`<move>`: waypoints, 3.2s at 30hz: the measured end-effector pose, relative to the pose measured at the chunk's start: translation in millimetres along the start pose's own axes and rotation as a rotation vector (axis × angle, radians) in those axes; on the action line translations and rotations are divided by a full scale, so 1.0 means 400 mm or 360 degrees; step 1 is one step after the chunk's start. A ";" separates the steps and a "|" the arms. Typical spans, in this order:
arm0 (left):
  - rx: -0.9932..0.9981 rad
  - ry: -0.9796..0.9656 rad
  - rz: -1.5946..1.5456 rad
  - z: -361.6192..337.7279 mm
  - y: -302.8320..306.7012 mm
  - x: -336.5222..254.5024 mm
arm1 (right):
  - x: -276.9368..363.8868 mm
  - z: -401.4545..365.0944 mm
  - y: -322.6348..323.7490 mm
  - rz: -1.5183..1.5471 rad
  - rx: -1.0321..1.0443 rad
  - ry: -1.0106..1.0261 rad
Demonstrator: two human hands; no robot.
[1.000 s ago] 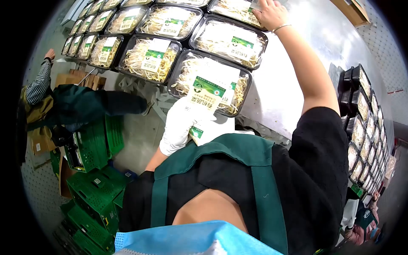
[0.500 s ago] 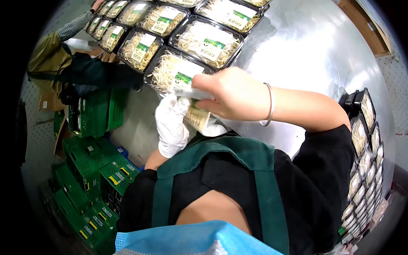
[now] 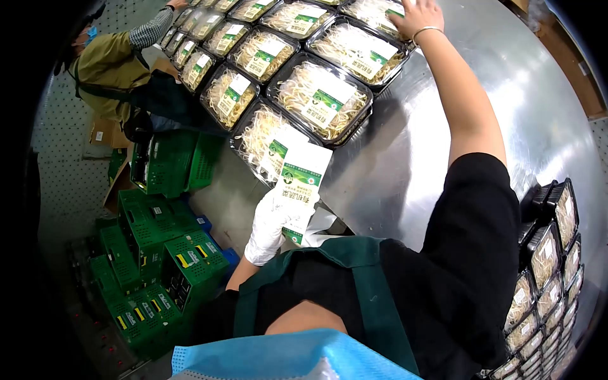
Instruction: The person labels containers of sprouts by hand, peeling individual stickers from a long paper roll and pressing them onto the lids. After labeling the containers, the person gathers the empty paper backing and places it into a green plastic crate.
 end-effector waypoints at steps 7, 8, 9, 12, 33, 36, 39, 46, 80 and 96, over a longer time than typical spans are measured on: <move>0.0076 -0.0116 0.0104 -0.063 0.017 -0.001 | 0.028 -0.103 0.289 -0.0174 -0.0585 0.0089; 0.0097 -0.0108 0.0094 -0.078 0.017 0.006 | 0.045 -0.123 0.231 0.0098 0.0234 0.0142; 0.0123 -0.0157 0.0081 -0.086 0.020 0.012 | 0.105 -0.187 0.247 -0.0008 0.0321 0.0337; 0.0169 -0.0309 0.0017 -0.104 0.041 0.035 | 0.147 -0.269 0.244 -0.0059 0.0187 0.0240; 0.0795 -0.0019 0.0344 -0.237 -0.192 0.535 | -0.140 -1.242 0.780 0.0843 0.0211 0.0401; 0.1101 0.0001 0.0748 -0.284 -0.258 0.585 | -0.328 -1.231 0.804 0.0244 -0.0016 0.0221; 0.0898 0.0001 0.0660 -0.226 -0.298 0.626 | -0.716 -1.071 0.773 0.0568 0.0146 -0.0099; 0.0618 -0.0353 0.0347 -0.186 -0.428 0.760 | -0.773 -1.158 0.469 -0.0367 -0.0047 0.0396; 0.0736 -0.0175 0.0545 -0.111 -0.715 0.786 | -0.712 -1.085 0.651 0.1039 0.0503 0.0655; 0.0230 -0.0465 0.0468 -0.099 -0.659 0.817 | -0.965 -0.721 0.315 0.0197 -0.0417 0.0331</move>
Point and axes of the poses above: each hand's wrist, its own z-axis towards the middle knuckle, its own y-axis out of the back of the hand, x = y × z, the point moved 7 cm from there along z, towards the middle knuckle, and after that the axes turned 15 degrees about -z, right-handed, at the moved point
